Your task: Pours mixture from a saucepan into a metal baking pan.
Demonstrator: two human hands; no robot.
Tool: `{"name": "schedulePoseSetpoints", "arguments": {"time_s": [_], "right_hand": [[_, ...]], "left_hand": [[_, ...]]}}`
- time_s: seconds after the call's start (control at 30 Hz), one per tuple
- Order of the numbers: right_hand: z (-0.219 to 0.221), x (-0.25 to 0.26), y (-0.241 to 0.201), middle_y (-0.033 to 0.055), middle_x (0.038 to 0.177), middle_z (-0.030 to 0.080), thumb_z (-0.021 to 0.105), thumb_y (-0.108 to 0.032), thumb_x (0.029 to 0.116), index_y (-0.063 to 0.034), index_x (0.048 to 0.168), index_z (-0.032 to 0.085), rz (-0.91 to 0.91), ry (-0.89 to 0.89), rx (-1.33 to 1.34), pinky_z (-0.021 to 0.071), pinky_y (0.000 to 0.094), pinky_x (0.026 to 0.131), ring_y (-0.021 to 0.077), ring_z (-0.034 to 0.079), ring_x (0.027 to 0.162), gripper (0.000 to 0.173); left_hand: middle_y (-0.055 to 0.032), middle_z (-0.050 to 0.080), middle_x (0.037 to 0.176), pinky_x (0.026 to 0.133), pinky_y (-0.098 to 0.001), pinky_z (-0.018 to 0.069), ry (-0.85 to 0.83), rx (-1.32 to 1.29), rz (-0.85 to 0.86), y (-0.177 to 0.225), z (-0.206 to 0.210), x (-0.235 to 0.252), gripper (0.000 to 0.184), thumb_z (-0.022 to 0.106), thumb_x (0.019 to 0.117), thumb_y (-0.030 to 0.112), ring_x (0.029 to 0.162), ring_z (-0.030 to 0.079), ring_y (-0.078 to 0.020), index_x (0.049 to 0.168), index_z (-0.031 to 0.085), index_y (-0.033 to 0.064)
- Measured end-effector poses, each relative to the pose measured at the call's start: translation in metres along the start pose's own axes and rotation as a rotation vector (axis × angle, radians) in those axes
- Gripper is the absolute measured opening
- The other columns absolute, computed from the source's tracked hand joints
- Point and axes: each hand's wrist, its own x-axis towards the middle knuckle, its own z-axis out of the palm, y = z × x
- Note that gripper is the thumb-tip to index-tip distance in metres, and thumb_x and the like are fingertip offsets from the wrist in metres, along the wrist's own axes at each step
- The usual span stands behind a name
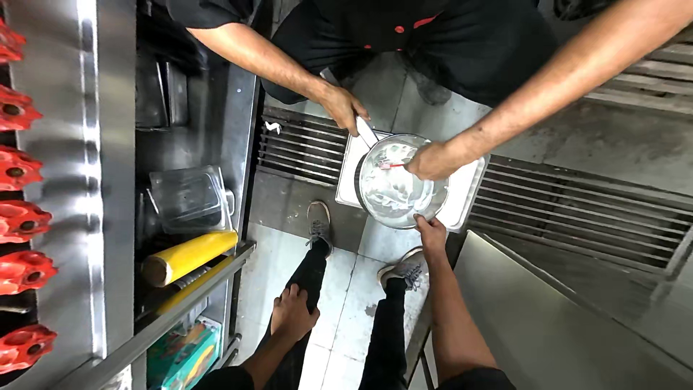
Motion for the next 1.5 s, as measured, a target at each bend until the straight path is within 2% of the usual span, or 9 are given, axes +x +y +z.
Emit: {"name": "schedulePoseSetpoints", "arguments": {"time_s": [0.17, 0.27, 0.4, 0.57, 0.87, 0.97, 1.07, 1.17, 1.5], "right_hand": [[-0.011, -0.003, -0.005, 0.0067, 0.082, 0.059, 0.069, -0.026, 0.0977, -0.0038, 0.090, 0.062, 0.002, -0.020, 0.001, 0.0525, 0.0360, 0.070, 0.0139, 0.057, 0.071, 0.024], [-0.009, 0.000, -0.005, 0.0073, 0.080, 0.058, 0.071, -0.021, 0.0969, -0.0019, 0.090, 0.064, -0.008, -0.012, 0.007, 0.0507, 0.0366, 0.071, 0.0147, 0.055, 0.072, 0.022], [-0.003, -0.002, -0.003, 0.0054, 0.077, 0.059, 0.070, -0.016, 0.0968, -0.0007, 0.089, 0.064, -0.001, 0.007, 0.054, 0.0518, 0.0309, 0.068, 0.0113, 0.057, 0.067, 0.018], [-0.001, -0.003, 0.009, 0.0075, 0.080, 0.059, 0.070, -0.020, 0.0976, -0.0008, 0.090, 0.064, 0.007, -0.017, 0.043, 0.0514, 0.0373, 0.072, 0.0152, 0.056, 0.071, 0.021], [-0.006, -0.001, 0.005, 0.0049, 0.074, 0.057, 0.071, -0.017, 0.0955, -0.0014, 0.085, 0.063, -0.030, 0.014, 0.032, 0.0496, 0.0327, 0.067, 0.0119, 0.054, 0.066, 0.020], [-0.008, -0.004, 0.005, 0.0058, 0.079, 0.060, 0.071, -0.020, 0.0967, -0.0027, 0.090, 0.065, -0.019, -0.014, 0.024, 0.0511, 0.0346, 0.070, 0.0130, 0.056, 0.070, 0.019], [-0.007, -0.002, 0.006, 0.0070, 0.078, 0.057, 0.071, -0.022, 0.0966, -0.0019, 0.087, 0.063, -0.011, -0.007, 0.005, 0.0489, 0.0369, 0.070, 0.0149, 0.053, 0.069, 0.024], [-0.004, 0.001, 0.004, 0.0046, 0.074, 0.056, 0.070, -0.016, 0.0964, -0.0022, 0.084, 0.062, -0.033, 0.006, 0.047, 0.0503, 0.0322, 0.068, 0.0117, 0.054, 0.067, 0.021], [-0.001, -0.003, 0.006, 0.0066, 0.078, 0.059, 0.071, -0.015, 0.0960, 0.0004, 0.089, 0.064, -0.028, -0.006, 0.056, 0.0512, 0.0339, 0.072, 0.0126, 0.056, 0.070, 0.019]], "left_hand": [[-0.0117, 0.046, 0.156, 0.112, -0.0541, 0.0405, -0.011, 0.012, 0.002, 0.003, 0.001, 0.000, 0.066, 0.054, 0.0940, 0.060, 0.145, 0.043, -0.0323, 0.139, 0.062, 0.0131], [-0.0115, 0.047, 0.155, 0.112, -0.0538, 0.0407, -0.008, 0.006, -0.001, 0.004, 0.000, 0.000, 0.066, 0.054, 0.0936, 0.061, 0.144, 0.043, -0.0322, 0.139, 0.061, 0.0133], [-0.0129, 0.046, 0.156, 0.112, -0.0544, 0.0401, -0.011, 0.004, 0.000, 0.002, 0.000, 0.001, 0.066, 0.054, 0.0941, 0.061, 0.145, 0.043, -0.0329, 0.139, 0.061, 0.0126], [-0.0127, 0.045, 0.157, 0.113, -0.0559, 0.0395, -0.004, -0.010, 0.006, 0.001, -0.001, 0.002, 0.067, 0.054, 0.0936, 0.061, 0.145, 0.042, -0.0343, 0.140, 0.062, 0.0131], [-0.0126, 0.047, 0.155, 0.111, -0.0546, 0.0408, 0.001, 0.020, 0.001, 0.002, 0.002, 0.003, 0.067, 0.054, 0.0938, 0.061, 0.144, 0.044, -0.0329, 0.139, 0.062, 0.0128], [-0.0121, 0.047, 0.155, 0.111, -0.0541, 0.0414, 0.001, 0.023, 0.003, 0.003, 0.001, 0.002, 0.066, 0.054, 0.0939, 0.061, 0.144, 0.044, -0.0324, 0.139, 0.061, 0.0133], [-0.0115, 0.047, 0.155, 0.111, -0.0538, 0.0410, 0.001, 0.019, 0.001, 0.002, 0.001, 0.001, 0.065, 0.054, 0.0938, 0.061, 0.144, 0.044, -0.0308, 0.138, 0.062, 0.0137], [-0.0118, 0.046, 0.156, 0.112, -0.0536, 0.0407, 0.002, 0.024, 0.000, 0.001, 0.003, 0.002, 0.066, 0.054, 0.0936, 0.062, 0.144, 0.043, -0.0319, 0.138, 0.062, 0.0135], [-0.0123, 0.046, 0.156, 0.113, -0.0545, 0.0397, -0.007, 0.004, 0.005, 0.001, 0.002, 0.001, 0.067, 0.054, 0.0936, 0.060, 0.145, 0.042, -0.0321, 0.140, 0.061, 0.0130]]}}
